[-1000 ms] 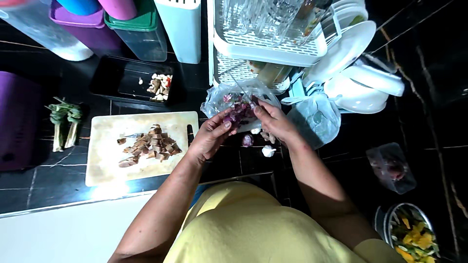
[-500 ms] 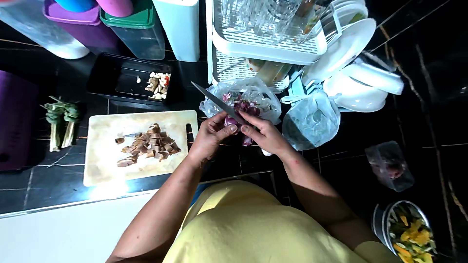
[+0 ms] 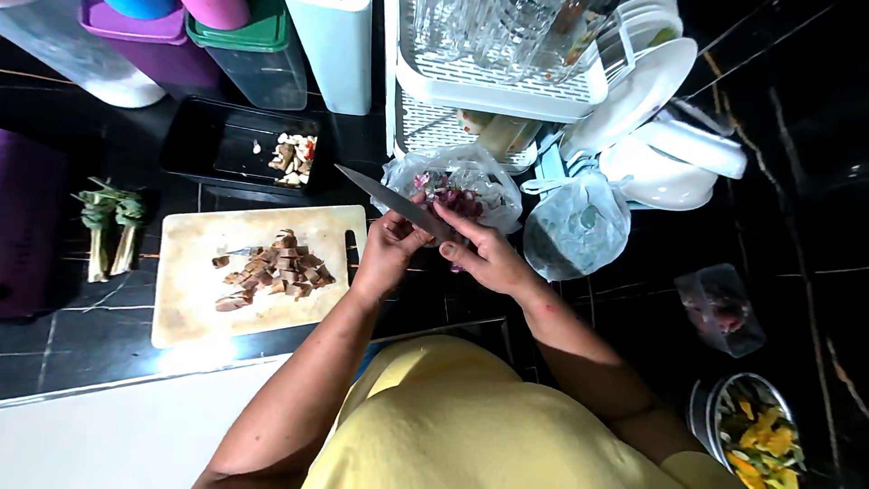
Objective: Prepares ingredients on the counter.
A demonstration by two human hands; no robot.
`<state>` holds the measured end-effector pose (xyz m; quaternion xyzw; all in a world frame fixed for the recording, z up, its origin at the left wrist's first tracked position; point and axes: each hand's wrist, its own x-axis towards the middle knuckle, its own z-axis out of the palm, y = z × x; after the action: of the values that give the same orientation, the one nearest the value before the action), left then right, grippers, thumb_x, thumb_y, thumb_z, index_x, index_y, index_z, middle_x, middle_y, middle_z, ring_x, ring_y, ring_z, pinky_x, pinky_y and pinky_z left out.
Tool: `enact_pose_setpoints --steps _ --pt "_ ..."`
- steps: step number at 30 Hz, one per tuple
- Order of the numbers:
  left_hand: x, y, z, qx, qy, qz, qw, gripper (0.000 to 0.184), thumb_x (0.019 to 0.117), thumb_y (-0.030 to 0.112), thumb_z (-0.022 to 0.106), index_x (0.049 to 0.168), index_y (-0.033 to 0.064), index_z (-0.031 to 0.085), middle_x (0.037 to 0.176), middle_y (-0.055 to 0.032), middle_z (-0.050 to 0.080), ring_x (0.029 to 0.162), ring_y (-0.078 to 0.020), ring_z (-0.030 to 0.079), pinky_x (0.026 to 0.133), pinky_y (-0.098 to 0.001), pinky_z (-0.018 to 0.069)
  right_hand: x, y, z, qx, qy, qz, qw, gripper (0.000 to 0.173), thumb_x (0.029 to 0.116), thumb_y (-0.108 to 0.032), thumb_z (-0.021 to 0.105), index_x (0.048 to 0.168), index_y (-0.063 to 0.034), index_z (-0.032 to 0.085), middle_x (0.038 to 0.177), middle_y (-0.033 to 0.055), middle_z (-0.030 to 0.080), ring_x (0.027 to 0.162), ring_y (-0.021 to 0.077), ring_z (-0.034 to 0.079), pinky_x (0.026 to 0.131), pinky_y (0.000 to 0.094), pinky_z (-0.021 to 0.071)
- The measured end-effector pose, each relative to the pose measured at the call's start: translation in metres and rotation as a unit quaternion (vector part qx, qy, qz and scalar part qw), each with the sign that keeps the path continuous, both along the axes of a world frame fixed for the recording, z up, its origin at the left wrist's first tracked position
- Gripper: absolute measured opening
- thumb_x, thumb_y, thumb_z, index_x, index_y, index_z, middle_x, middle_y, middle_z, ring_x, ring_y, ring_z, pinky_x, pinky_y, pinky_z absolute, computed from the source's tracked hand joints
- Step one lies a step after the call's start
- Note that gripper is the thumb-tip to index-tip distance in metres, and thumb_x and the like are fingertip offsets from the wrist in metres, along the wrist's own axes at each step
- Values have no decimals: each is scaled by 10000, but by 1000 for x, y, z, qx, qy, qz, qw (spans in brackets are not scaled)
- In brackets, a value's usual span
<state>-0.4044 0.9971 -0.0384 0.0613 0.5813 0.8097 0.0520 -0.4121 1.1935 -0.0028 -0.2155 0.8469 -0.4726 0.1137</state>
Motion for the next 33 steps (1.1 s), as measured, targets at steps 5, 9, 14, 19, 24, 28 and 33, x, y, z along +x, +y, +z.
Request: enact_pose_setpoints --steps 5,9,14,19,24,28,33 --pt "-4 -3 -6 9 -22 -26 999 453 965 6 652 1403 43 544 1161 -41 703 937 -112 706 865 -304 612 -3 3 2 -20 -55 -13 998 500 1051 -304 579 1525 -157 514 1336 31 669 1027 59 664 881 286 568" --pt "-13 -11 -6 44 -29 -76 996 519 927 6 637 1430 82 533 1178 -79 686 930 -161 699 848 -339 608 -14 12 9 -93 -161 -63 981 436 1066 -314 525 1461 -132 558 712 -6 547 489 49 406 461 220 392" --pt "-18 -14 -6 57 -38 -94 993 633 837 -59 629 1438 105 514 1236 -88 662 984 -180 692 874 -366 602 -38 28 18 -28 -118 -143 982 471 1083 -400 485 1550 -343 470 688 41 508 416 103 324 370 244 316" --pt "-26 -10 -14 57 -39 -89 994 637 861 -85 615 1463 97 511 1262 -94 653 989 -182 685 859 -358 599 -44 29 20 50 -86 -60 993 610 1068 -375 518 1630 -238 324 1087 127 680 637 150 565 545 334 503" --pt "-32 -5 -14 45 -51 -75 995 595 921 4 657 1486 82 489 1256 -44 667 1016 -123 678 881 -308 592 -33 17 8 8 -53 56 997 659 1003 -327 652 1589 -152 407 1129 96 688 887 115 665 787 326 589" --pt "-35 -3 -13 29 -39 -88 995 465 933 7 645 1386 76 567 1186 -53 693 953 -136 694 841 -327 607 -37 21 1 26 -4 10 1000 488 1033 -342 603 1490 -177 563 1373 57 650 1118 138 665 954 391 564" --pt "-33 -1 -11 12 -60 -100 993 558 844 -45 636 1382 78 554 1178 -70 679 947 -141 684 826 -320 599 -42 32 14 17 -38 -121 992 475 1068 -324 540 1539 -282 501 1065 63 689 621 99 566 511 275 494"
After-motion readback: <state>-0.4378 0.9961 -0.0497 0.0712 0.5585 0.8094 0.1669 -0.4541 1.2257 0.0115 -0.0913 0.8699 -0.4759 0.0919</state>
